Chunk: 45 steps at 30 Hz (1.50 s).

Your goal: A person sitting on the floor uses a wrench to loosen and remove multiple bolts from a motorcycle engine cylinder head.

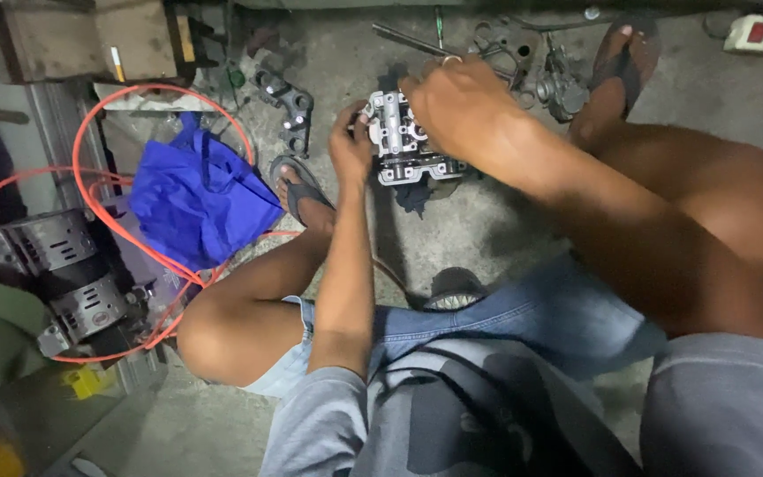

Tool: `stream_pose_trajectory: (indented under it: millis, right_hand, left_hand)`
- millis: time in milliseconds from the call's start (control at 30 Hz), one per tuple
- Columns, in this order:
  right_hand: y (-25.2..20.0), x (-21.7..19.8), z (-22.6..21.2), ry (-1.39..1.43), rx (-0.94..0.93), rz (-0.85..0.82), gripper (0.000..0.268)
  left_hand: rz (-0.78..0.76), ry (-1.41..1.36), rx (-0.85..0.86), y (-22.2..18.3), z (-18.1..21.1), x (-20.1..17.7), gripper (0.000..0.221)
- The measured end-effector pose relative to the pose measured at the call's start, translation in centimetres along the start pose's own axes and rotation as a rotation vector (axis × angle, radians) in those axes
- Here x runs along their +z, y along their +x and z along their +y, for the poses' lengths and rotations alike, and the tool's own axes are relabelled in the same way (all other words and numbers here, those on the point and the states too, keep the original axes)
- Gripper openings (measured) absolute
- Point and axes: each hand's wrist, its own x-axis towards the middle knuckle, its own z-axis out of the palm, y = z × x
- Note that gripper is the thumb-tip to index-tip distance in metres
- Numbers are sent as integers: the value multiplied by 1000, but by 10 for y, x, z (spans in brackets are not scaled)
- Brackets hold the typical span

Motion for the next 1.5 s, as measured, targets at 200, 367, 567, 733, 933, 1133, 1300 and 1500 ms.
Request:
stream_pose_trajectory:
  millis: [200,367,567,733,933,1133,1300,1500]
  right_hand:
    - [-1,-5,2,11,13,-57,44]
    - [-3,-2,1,26,28,42,36]
    - [-1,1,-1,47,25,116,22]
    - [5,8,-3,21,30,53,18]
    - [9,11,-5,-11,12,72,14]
    - [8,8,-5,-22,32,53,15]
    - [2,12,-4,-14,3,211,8]
    - [5,6,-4,49,8,165,7]
  left_hand:
    - [-204,187,126,37,7,-18,28]
    - [-357,323,212,52,51,-36,32]
    - [-436,471,352,68,56,-37,30]
    - [-440,405,304,57,44,-31,26]
    - [-175,128,68,23,0,-1,23]
    - [-3,73,-49,-5,-4,13,28]
    - [52,216,136,-1,12,7,45]
    - [-30,452,231,10,36,-3,19]
